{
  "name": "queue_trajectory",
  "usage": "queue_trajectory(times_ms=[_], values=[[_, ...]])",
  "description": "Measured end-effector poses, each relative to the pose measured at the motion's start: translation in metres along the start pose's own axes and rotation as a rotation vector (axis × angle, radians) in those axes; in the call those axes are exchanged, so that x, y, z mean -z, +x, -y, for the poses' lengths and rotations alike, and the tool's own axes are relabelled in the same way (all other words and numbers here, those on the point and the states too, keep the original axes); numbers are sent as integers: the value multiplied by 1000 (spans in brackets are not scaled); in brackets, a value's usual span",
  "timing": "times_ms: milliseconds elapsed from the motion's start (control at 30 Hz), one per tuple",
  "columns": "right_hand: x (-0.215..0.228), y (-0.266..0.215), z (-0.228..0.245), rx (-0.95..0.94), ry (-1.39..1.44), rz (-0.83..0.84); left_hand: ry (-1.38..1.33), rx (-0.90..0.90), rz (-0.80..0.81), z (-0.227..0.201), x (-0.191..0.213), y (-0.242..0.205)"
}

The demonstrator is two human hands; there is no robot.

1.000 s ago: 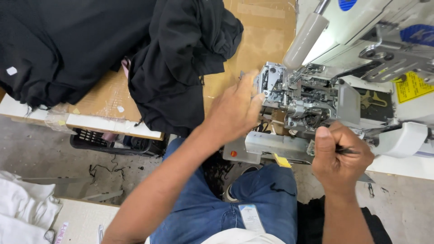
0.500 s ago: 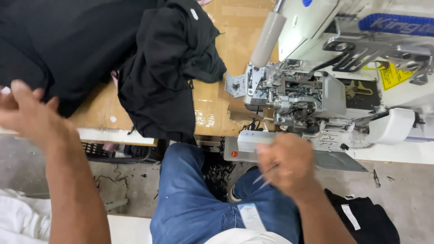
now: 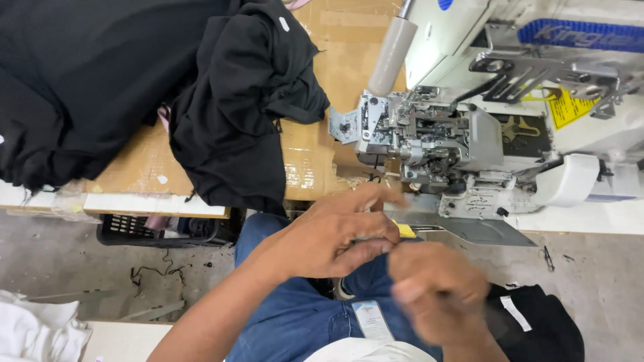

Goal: Threading an industrial overlock sewing machine using tweezers to guide thread through internal mechanisms.

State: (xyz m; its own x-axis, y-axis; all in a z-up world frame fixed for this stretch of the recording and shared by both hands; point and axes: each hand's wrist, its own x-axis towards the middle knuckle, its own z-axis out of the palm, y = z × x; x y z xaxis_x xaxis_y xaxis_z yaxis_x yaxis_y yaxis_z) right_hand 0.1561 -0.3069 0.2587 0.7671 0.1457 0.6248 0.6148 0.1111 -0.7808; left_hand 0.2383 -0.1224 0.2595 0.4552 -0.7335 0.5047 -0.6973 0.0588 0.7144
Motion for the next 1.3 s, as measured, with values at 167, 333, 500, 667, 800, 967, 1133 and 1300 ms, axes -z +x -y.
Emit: queue_trajectory(times_ms=[167,333,500,667,800,967,1133,1300], values=[[19,-9,-34,-251,304,-261,79,-42,-266,3,-27,-4],[11,-15,-61,-537,444,-404,42,-81,-508,16,-52,-23],[9,-26,-74,-791,407,-570,88,-120,-409,0,-57,-34],[11,-35,-61,-611,-24,-585,-19,-130,-230,-17,-55,-35],[28,-52,-47,-435,-698,-169,170,-93,-265,-21,-33,-21],[30,-25,-4,-133,-454,221,346,111,157,-17,-13,-2],[53,-20,-5,-165,-440,240,306,55,16,-13,-19,-11],[28,-9,-30,-447,-399,-157,50,72,-583,-28,-43,-7]])
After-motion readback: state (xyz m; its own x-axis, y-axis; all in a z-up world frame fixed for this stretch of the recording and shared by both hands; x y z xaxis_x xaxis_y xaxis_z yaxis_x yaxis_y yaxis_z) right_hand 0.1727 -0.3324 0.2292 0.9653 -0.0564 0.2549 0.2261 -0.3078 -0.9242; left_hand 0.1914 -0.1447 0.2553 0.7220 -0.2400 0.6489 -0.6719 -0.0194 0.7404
